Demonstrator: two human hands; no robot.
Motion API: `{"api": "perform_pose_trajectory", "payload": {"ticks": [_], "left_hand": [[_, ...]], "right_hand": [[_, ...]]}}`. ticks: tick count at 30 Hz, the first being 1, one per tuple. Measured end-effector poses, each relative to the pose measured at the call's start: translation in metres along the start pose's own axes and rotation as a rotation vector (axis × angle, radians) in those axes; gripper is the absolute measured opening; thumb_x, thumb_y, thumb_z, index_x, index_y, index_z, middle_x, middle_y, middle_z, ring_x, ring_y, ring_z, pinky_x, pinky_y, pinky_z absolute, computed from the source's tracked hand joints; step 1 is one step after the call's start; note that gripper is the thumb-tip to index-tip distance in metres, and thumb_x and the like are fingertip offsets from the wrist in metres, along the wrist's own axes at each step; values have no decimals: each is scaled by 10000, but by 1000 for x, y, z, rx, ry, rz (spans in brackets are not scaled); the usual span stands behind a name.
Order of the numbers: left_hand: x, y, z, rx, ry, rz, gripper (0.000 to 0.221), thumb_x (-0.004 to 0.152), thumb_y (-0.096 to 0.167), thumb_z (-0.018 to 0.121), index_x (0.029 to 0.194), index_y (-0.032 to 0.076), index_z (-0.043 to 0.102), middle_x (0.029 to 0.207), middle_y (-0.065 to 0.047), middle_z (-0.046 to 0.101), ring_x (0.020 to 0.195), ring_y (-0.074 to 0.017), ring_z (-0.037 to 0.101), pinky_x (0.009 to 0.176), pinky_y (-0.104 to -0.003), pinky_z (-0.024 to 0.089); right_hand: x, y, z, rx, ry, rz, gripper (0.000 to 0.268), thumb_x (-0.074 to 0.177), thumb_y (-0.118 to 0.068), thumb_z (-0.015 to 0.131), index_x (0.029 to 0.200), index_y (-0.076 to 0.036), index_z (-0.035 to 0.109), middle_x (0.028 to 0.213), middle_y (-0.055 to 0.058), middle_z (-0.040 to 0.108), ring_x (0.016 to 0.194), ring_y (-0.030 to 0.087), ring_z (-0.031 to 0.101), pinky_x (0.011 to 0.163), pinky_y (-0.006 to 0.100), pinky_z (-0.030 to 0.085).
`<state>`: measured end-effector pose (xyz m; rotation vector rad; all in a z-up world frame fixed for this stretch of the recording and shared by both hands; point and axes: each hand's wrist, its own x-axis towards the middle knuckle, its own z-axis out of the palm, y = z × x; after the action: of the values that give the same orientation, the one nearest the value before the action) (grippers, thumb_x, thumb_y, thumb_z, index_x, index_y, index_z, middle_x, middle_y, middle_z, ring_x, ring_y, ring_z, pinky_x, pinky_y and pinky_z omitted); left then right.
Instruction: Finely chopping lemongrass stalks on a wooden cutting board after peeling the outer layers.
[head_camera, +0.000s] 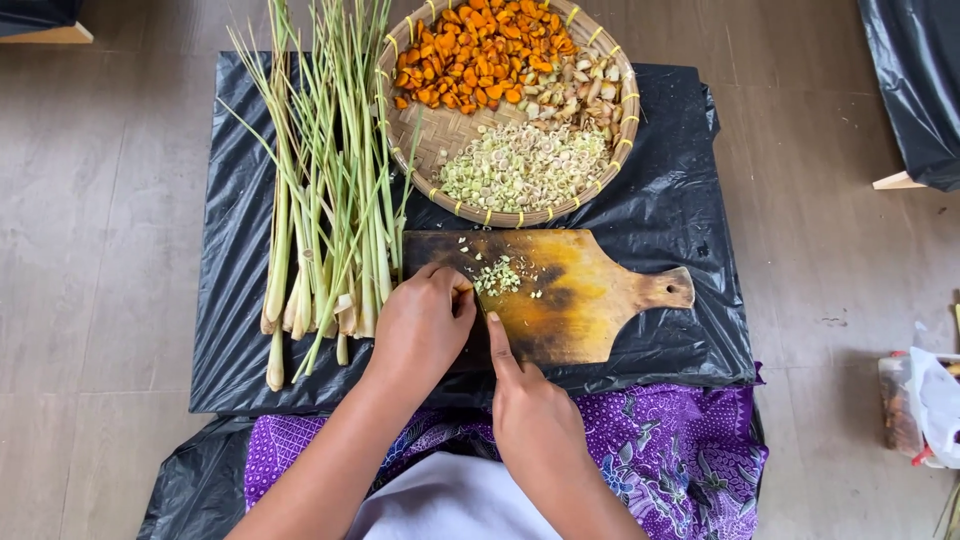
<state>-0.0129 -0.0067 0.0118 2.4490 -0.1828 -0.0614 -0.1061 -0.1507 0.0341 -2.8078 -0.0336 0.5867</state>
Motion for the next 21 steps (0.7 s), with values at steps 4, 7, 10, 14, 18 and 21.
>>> {"api": "perform_pose_trajectory", "payload": {"ticks": [4, 7, 10, 14, 18, 21], "left_hand": [[1, 1, -1, 52, -26, -9, 59, 899, 99, 649, 893, 69, 700, 843, -102, 692, 630, -322, 664, 534, -439, 536], [3, 1, -1, 3, -23, -23, 54, 903, 84, 637, 859, 76, 667, 846, -88, 676, 636, -338, 645, 540, -461, 503], [1, 0, 1, -2, -34, -26, 64, 914, 102, 652, 901, 85, 712, 849, -82, 706, 645, -312, 672, 542, -428, 533], [3, -3, 0, 24, -23, -3, 63, 940, 93, 658, 944, 79, 720, 854, -86, 707, 667, -301, 680, 536, -414, 531], [8, -8, -12, -4, 16, 96, 144, 943, 43, 643, 1020, 74, 761, 948, -79, 773, 825, -250, 730, 688, -394, 601], [12, 0, -39, -19, 15, 54, 194, 948, 57, 646, 1109, 82, 751, 1006, -85, 764, 649, -225, 710, 630, -391, 598]], "right_hand": [[13, -6, -1, 26, 91, -39, 740, 990, -148, 492, 1667, -251, 213, 780, 129, 610, 558, 427, 657, 508, 560, 525], [4, -4, -4, 10, 67, -42, 732, 1005, -148, 494, 1671, -239, 201, 795, 128, 621, 548, 378, 665, 480, 509, 538], [-13, 3, -2, 0, -11, -15, 752, 1011, -141, 498, 1680, -230, 167, 782, 98, 631, 538, 309, 653, 465, 445, 529], [-22, 5, -35, 42, -46, -12, 709, 1022, -175, 460, 1673, -277, 201, 791, 83, 638, 585, 295, 636, 528, 456, 512], [-25, 14, -60, 2, -70, -32, 659, 1018, -163, 442, 1635, -359, 321, 824, 19, 646, 602, 237, 654, 547, 424, 520], [-14, -2, -53, -205, 84, -224, 624, 1012, -129, 545, 1599, -282, 398, 938, 41, 699, 502, 115, 604, 366, 245, 529]]}}
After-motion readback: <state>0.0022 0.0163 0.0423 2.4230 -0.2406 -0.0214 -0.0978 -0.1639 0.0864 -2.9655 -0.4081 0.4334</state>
